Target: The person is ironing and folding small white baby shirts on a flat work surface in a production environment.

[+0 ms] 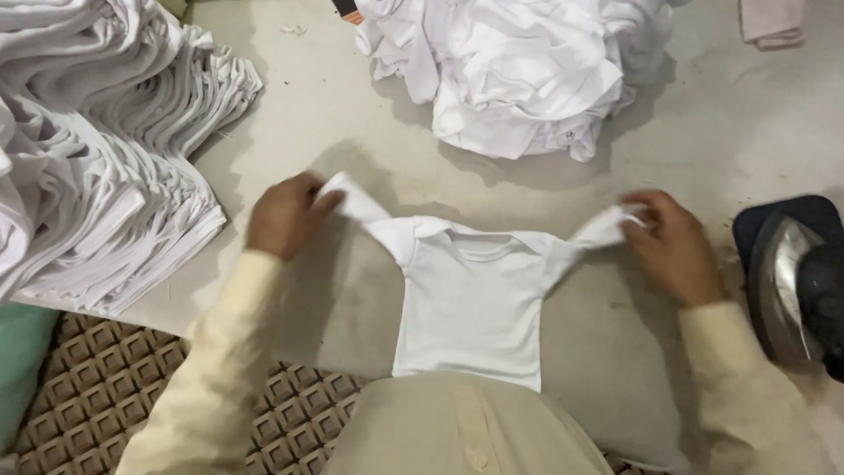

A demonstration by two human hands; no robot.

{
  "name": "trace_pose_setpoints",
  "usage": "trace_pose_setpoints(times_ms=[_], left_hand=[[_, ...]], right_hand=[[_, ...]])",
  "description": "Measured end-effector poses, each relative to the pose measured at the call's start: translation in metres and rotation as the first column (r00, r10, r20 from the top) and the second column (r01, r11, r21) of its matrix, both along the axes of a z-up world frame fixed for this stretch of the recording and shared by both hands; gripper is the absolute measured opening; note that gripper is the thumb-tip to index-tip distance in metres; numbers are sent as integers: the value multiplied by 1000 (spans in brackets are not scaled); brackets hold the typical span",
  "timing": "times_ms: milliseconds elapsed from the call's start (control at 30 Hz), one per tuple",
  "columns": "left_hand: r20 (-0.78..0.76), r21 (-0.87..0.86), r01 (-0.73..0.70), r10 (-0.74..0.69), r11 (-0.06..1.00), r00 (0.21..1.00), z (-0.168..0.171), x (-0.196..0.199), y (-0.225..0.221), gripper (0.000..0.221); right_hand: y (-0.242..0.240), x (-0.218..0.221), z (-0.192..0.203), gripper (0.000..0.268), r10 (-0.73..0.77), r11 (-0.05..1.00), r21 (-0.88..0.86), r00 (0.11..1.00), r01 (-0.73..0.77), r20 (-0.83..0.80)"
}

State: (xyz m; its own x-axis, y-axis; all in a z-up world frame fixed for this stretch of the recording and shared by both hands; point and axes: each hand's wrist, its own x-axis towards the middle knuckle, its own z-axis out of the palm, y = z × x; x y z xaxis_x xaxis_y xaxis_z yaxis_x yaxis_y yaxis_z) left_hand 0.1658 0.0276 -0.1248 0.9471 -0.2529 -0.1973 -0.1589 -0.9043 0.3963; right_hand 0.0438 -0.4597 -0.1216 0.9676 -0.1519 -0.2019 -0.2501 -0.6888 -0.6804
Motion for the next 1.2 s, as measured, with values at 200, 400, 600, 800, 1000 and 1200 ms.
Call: trace_pose_setpoints(times_ms=[200, 400, 600, 800, 1000, 1200], left_hand=[[-337, -356, -483, 372, 800, 865, -12, -80, 48, 38], [-138, -436, -534, 533, 724, 835, -30, -79, 38, 23], [-385, -333, -557, 429, 761, 817, -74, -65, 54, 31], [-413, -211, -554, 440, 805, 797, -13, -61, 54, 48], [-374, -181, -523, 433, 833, 820, -19, -56, 51, 42], [-336, -171, -478, 405, 862, 850, 12, -63, 45, 57]], right_hand=[[63, -48, -5, 33, -152, 875, -456, 987, 162, 59], [191, 12, 0, 33, 267, 963, 15, 957, -267, -112], [198, 53, 0, 28, 208, 698, 682, 848, 221, -487], [176, 45, -12, 16, 25, 226, 821, 839, 525, -543], [193, 3, -6, 16, 182, 959, 213, 982, -188, 47], [208, 20, -1, 36, 610, 738, -449, 783, -504, 123]])
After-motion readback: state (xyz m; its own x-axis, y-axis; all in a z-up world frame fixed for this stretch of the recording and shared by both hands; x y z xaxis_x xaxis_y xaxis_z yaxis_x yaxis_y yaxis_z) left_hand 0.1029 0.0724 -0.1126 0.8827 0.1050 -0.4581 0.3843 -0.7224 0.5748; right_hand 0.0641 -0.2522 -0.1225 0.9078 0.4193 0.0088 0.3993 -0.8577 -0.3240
